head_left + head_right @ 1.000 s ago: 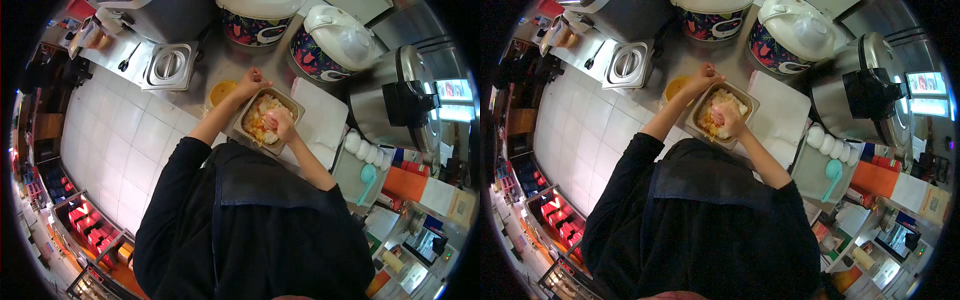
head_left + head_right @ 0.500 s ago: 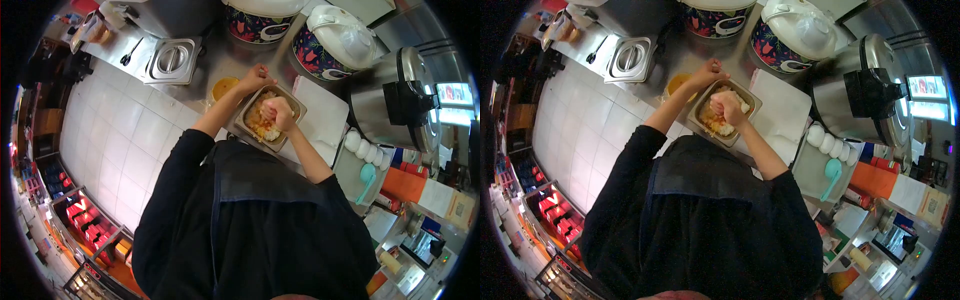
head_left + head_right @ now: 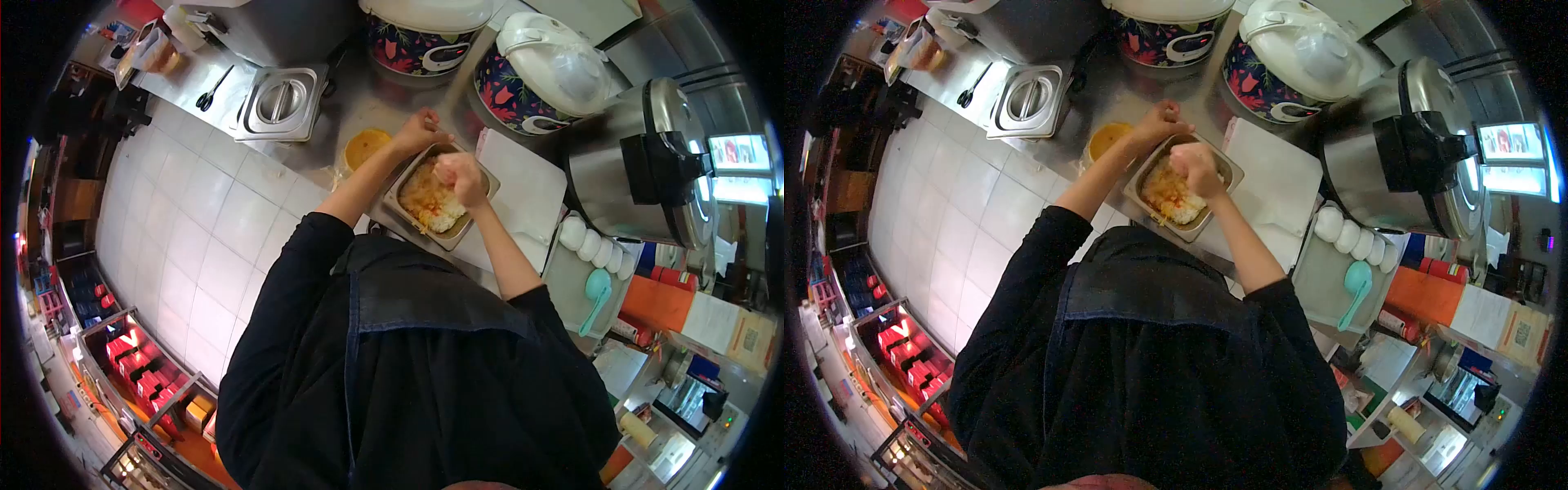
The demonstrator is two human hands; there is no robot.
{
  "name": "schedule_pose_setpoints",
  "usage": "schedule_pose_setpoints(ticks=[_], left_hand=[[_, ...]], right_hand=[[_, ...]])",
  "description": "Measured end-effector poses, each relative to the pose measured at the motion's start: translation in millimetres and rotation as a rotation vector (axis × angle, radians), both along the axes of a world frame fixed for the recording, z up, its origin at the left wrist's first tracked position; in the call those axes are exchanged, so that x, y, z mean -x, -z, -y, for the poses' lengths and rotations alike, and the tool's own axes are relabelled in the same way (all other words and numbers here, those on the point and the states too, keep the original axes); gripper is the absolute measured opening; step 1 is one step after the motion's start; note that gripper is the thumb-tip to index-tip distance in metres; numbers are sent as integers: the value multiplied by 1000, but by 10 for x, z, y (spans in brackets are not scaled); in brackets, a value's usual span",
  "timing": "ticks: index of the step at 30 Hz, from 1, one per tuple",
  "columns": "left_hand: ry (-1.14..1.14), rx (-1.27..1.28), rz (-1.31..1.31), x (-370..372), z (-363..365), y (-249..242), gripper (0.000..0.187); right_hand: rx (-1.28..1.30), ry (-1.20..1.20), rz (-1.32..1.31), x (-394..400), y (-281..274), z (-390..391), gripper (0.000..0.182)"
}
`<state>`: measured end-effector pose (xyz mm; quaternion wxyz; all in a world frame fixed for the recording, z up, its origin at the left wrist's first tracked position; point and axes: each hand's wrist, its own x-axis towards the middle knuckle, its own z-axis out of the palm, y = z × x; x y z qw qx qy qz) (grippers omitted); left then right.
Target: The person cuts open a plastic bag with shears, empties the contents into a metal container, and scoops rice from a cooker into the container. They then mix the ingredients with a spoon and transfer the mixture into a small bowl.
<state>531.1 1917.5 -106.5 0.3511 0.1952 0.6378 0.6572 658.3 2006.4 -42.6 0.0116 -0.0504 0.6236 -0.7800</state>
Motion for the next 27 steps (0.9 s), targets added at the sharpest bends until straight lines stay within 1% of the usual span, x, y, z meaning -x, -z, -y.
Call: schedule_pose_setpoints(ticks=[1,3,4,5,6,7,8,9,10,11,12,13,14,15,16,17,18,19,20,21,22,23,25,26,27], left_hand=[[-6,-11,-8,21,-23,-18,48],[-17,-26,10,-7,-18,29,49],[-17,-32,14,-23,-28,65,49],[-43,-89,32,1,-43,79,48],[-67,-141,56,-13,-34,124,48],[-66,-138,55,-17,-17,164,48],[-56,8,-103,2,-8,186,45],[-64,149,-265,65,3,171,42],[-69,153,-278,94,89,94,42],[-129,141,-216,-34,190,72,39],[-198,121,-170,-103,294,-53,37],[-263,223,-366,-263,485,-318,35],[-322,331,-556,-532,711,-525,34],[-398,297,-564,-733,856,-538,33],[-470,265,-566,-949,976,-524,32],[-556,240,-533,-1193,1061,-452,31],[-644,212,-499,-1368,1110,-362,30],[-642,211,-499,-1456,1126,-308,30],[-677,171,-252,-1526,1128,-246,29],[-703,133,2,-1572,1129,-224,27],[-617,20,238,-1542,1137,-184,24],[-620,23,249,-1532,1133,-140,24],[-545,-107,340,-1486,1090,-31,21],[-552,-109,348,-1492,1052,-9,21],[-587,-146,315,-1513,1007,4,20]], right_hand=[[-11,-6,-8,14,-37,3,42],[-194,-25,-269,-22,-194,34,42],[-87,-63,-146,-9,-318,-81,41],[-95,-68,-151,42,-281,-128,41],[13,1,-118,46,-152,-148,40],[124,73,-87,49,21,-161,40],[185,-9,-27,47,299,-281,38],[178,-25,-35,79,209,-337,38],[-54,-48,-73,88,39,-320,35],[-287,-64,-88,-35,-134,-336,32],[-658,-88,-41,-119,-411,-407,23],[-663,-83,-52,-154,-560,-445,23],[-1038,-97,43,-209,-651,-457,18],[-1412,-108,144,-211,-684,-460,17],[-1622,-222,242,-172,-644,-378,18],[-1618,-220,244,-169,-628,-249,18],[-1751,-290,208,-186,-622,-108,15],[-1884,-364,170,-197,-621,-32,14],[-1886,-365,173,-195,-623,-21,14],[-1899,-452,99,-208,-622,-10,13],[-1907,-544,24,-230,-620,8,12],[-1908,-636,-54,-257,-623,34,11],[-1920,-663,-81,-317,-986,57,11],[-1930,-683,-111,-330,-1107,42,10],[-1928,-695,-111,-310,-1094,7,10]])
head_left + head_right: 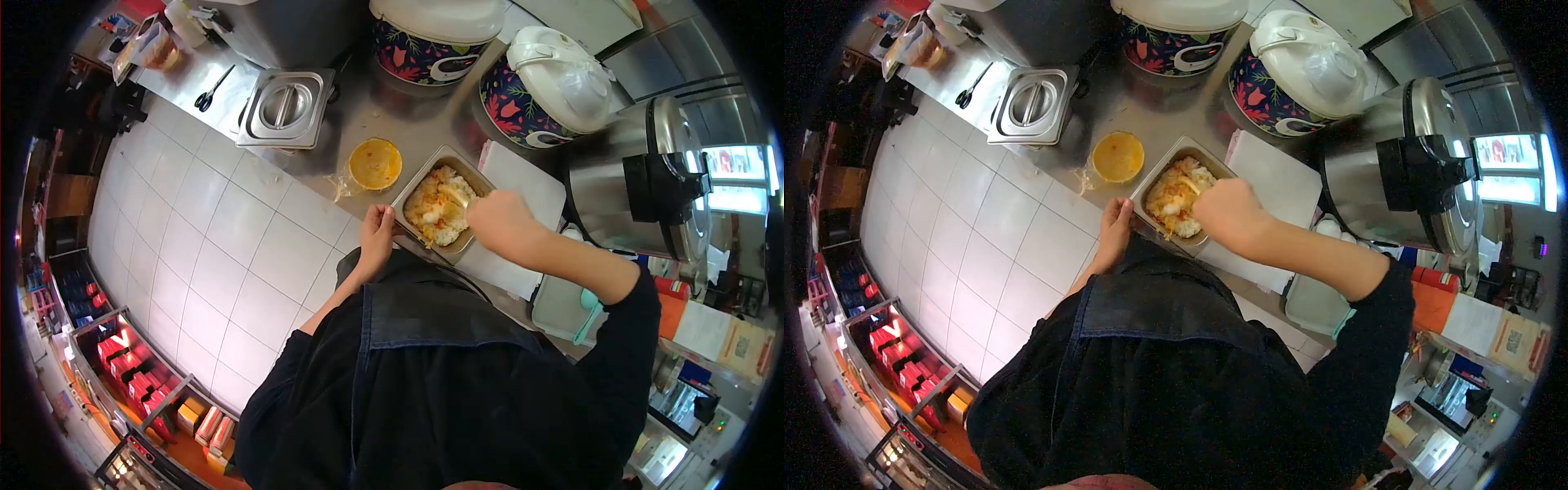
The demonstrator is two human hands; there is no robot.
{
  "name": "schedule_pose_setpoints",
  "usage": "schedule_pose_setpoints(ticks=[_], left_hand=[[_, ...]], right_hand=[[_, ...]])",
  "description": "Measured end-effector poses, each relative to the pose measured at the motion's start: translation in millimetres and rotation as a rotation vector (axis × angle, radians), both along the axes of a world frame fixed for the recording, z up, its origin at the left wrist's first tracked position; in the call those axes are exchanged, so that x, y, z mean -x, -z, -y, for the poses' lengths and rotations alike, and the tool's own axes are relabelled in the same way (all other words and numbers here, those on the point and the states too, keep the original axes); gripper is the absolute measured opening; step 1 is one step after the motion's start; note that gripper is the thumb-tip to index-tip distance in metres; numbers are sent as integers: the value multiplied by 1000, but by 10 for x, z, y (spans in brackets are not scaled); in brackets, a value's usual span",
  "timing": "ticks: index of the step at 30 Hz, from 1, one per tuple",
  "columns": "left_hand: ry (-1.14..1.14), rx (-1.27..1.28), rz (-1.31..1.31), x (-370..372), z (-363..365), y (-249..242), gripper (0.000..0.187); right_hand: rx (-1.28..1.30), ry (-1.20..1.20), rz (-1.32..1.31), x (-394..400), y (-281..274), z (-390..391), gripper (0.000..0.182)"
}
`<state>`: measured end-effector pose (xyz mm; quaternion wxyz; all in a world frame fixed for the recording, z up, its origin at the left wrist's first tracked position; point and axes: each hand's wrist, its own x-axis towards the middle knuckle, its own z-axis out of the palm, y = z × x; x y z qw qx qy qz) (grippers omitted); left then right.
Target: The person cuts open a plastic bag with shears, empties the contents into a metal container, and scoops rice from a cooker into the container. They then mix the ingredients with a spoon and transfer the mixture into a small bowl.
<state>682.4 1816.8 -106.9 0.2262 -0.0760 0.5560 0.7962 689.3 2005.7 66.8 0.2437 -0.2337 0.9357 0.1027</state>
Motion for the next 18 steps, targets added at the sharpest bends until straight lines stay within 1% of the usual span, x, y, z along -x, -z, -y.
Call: schedule_pose_setpoints(ticks=[2,3,4,5,6,8,9,10,11,12,13,14,15,16,18], left_hand=[[-47,-17,-23,-4,-15,43,19],[-31,222,-223,42,-20,48,19],[-11,461,-422,78,-26,39,19],[-12,461,-413,114,-27,-20,19],[9,432,-353,176,-28,-130,19],[46,372,-232,293,-37,-268,19],[62,386,-295,337,-31,-195,20],[59,386,-292,406,-22,-139,20],[86,443,-412,476,-13,-82,21],[114,500,-531,534,-12,-122,21],[114,504,-526,575,-3,-166,21],[184,407,-321,629,10,-211,21],[248,307,-118,690,15,-269,22],[242,307,-113,726,17,-234,22],[326,295,-165,809,38,-127,23]], right_hand=[[3,119,-183,73,66,-70,9],[5,115,-171,90,224,-91,9],[-47,100,-250,96,473,-121,9],[-99,84,-332,131,611,-155,9],[-101,83,-328,198,623,-201,9],[75,135,-184,342,640,-326,11],[75,132,-180,427,632,-393,11],[36,132,-99,519,611,-459,13],[-1,131,-16,603,611,-500,16],[1,127,-12,683,643,-521,16],[76,45,-22,748,681,-531,19],[150,-38,-36,793,708,-537,21],[151,-43,-36,823,710,-517,21],[184,-85,-21,843,719,-488,24],[221,-132,-4,888,793,-409,26]])
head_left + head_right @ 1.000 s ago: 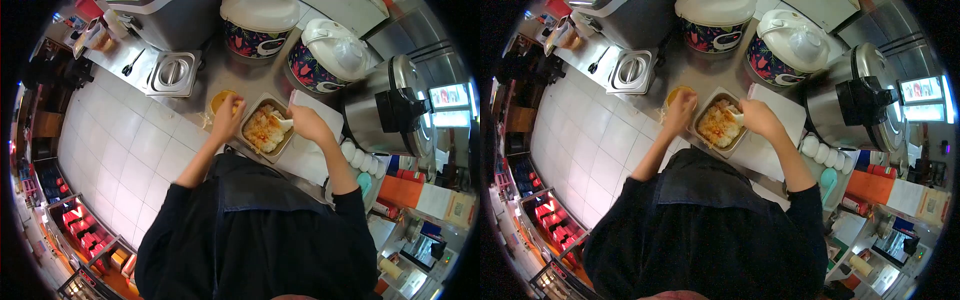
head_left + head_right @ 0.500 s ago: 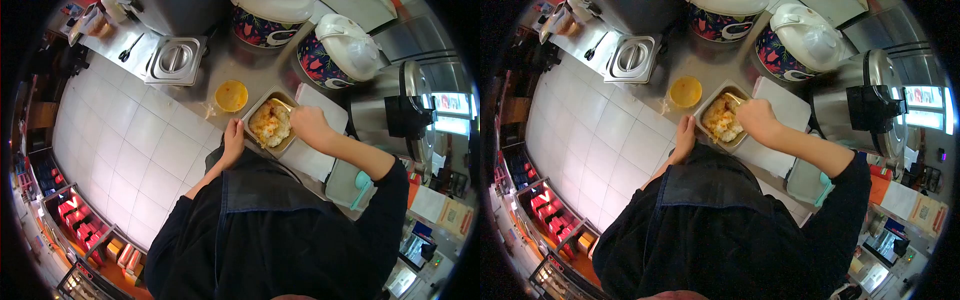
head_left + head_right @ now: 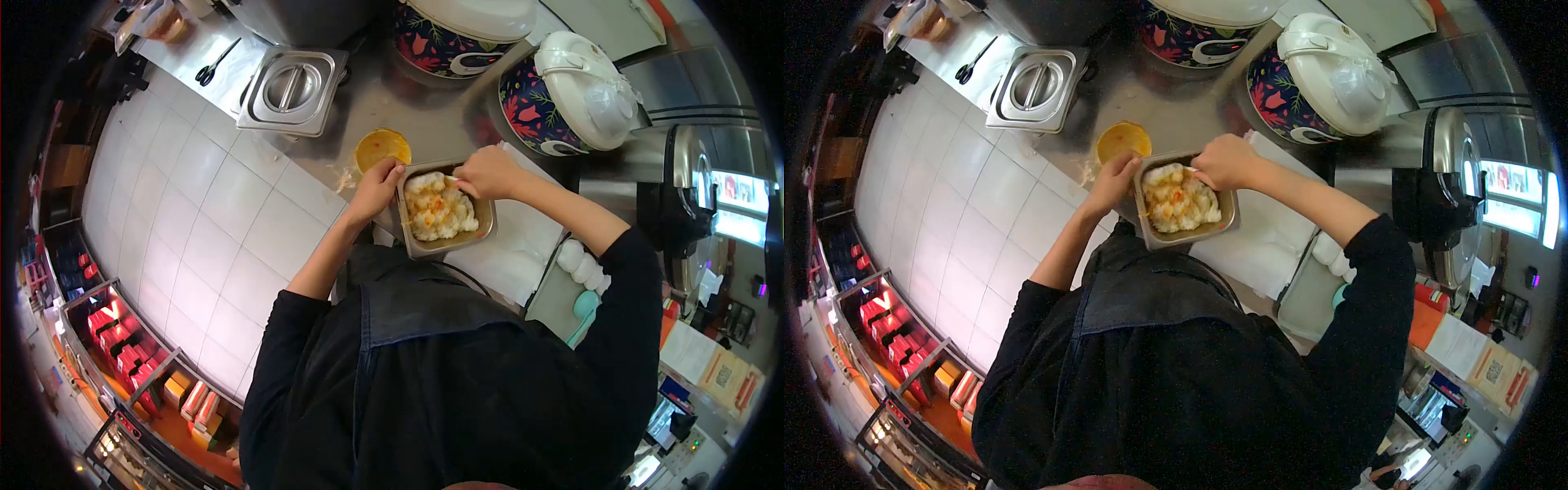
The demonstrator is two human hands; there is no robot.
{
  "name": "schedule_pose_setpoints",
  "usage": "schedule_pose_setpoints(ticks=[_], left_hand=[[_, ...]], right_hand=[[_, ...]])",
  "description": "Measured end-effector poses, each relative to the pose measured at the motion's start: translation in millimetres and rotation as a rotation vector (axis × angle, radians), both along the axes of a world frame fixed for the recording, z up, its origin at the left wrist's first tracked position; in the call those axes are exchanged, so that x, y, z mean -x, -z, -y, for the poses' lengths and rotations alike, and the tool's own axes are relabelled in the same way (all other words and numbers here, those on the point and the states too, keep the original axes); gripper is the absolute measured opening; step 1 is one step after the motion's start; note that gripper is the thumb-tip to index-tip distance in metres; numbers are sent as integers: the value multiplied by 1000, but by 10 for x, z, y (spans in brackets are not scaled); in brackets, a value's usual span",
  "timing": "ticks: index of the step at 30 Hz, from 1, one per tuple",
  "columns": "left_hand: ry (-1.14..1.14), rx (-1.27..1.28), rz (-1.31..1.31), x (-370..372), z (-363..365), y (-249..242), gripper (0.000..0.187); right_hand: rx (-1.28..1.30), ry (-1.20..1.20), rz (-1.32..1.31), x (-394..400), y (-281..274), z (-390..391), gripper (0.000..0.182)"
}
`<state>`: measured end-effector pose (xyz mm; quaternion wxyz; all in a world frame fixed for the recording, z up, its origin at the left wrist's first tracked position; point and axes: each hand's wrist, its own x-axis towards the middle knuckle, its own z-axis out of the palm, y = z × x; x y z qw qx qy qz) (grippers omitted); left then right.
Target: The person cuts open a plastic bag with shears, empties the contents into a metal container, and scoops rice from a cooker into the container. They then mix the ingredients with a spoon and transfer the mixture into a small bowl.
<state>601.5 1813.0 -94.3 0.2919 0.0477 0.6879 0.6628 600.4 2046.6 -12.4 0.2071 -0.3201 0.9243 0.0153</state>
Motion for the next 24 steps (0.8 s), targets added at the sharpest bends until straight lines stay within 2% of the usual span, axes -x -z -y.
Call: schedule_pose_setpoints(ticks=[1,3,4,6,9,13,15,24], left_hand=[[-8,3,4,15,10,52,23],[32,98,-210,49,28,80,24],[28,104,-205,74,53,58,24],[171,86,-6,167,105,-5,28],[234,121,-22,263,90,-31,29],[245,126,-2,275,78,-163,29],[253,144,-2,257,70,-177,29],[208,152,-103,222,29,-74,28]], right_hand=[[76,-94,-3,0,95,51,26],[174,-238,-16,6,137,76,25],[180,-242,-12,-22,111,66,25],[244,-329,-30,-109,54,20,15],[276,-329,-152,-294,54,-94,15],[267,-262,-241,-584,-112,-228,25],[179,-186,-307,-747,-251,-241,29],[127,22,-243,-1190,-659,-109,26]])
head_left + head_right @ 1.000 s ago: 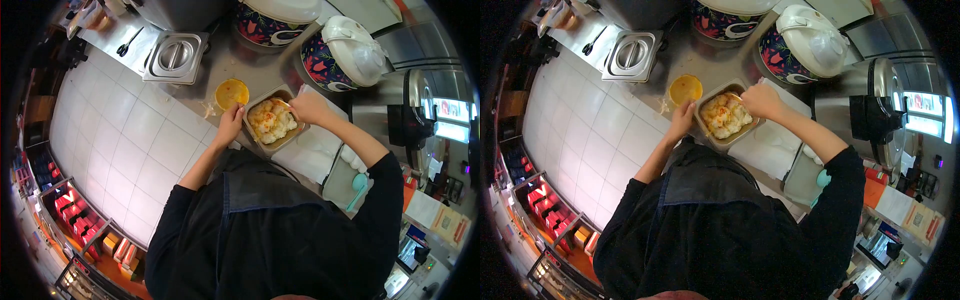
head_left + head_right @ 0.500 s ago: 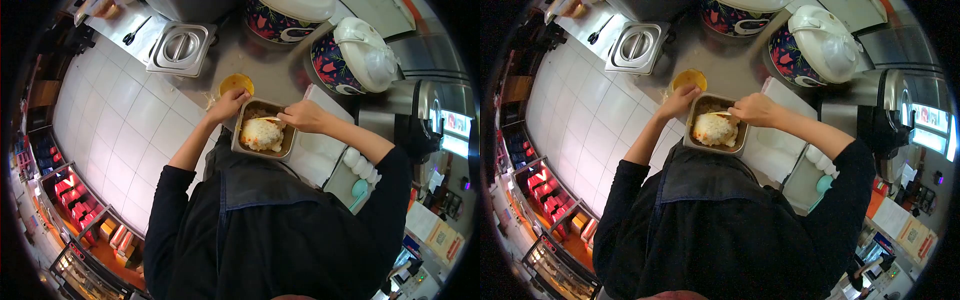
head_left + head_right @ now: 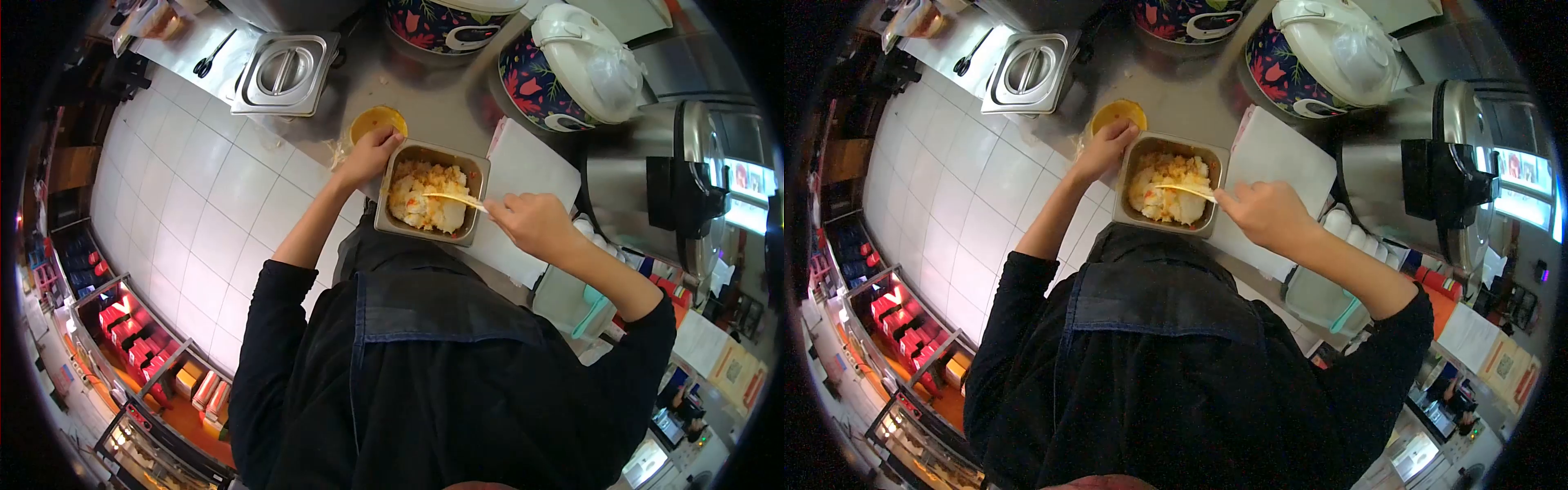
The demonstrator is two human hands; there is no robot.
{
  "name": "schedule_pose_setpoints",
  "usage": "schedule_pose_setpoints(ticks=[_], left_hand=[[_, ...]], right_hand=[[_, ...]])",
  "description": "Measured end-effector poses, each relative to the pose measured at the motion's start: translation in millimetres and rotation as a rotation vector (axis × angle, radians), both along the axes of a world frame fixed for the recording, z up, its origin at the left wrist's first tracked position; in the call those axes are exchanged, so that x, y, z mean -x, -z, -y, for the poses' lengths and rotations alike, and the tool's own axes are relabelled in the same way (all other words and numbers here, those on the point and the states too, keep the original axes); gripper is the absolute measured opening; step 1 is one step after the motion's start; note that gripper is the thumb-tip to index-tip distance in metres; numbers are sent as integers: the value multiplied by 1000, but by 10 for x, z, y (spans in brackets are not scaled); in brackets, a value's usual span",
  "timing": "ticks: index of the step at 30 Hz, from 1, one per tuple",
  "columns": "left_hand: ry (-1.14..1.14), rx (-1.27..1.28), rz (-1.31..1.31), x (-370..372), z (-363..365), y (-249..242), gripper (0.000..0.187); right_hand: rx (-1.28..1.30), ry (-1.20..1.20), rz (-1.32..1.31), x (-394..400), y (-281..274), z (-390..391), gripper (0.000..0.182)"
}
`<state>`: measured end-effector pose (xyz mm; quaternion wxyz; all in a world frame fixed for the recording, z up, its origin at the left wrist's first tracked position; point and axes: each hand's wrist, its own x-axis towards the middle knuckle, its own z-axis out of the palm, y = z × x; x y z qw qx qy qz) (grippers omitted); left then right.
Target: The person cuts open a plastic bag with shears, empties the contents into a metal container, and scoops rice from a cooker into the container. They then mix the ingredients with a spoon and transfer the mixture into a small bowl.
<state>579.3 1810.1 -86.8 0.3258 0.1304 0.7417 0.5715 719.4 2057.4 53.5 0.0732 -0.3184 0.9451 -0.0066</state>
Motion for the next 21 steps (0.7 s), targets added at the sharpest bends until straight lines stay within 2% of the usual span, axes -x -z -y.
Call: schedule_pose_setpoints(ticks=[1,3,5,7,12,17,19,21], left_hand=[[-53,45,-84,-34,-20,-24,28],[-103,88,-166,-90,-80,-46,29],[-185,164,-315,-136,-132,-53,26],[-192,157,-352,-165,-163,-88,26],[-214,82,-412,-163,-213,-36,26],[-218,47,-429,-98,-185,14,27],[-225,57,-432,-92,-189,39,27],[-228,65,-437,-97,-206,60,28]], right_hand=[[2,4,0,-4,43,43,26],[3,5,210,24,230,162,21],[-45,-1,205,132,471,281,17],[-92,-14,198,298,560,367,14],[-182,20,126,588,513,461,10],[-244,96,171,438,29,579,10],[-228,191,101,363,-89,598,10],[-224,213,109,438,142,581,10]])
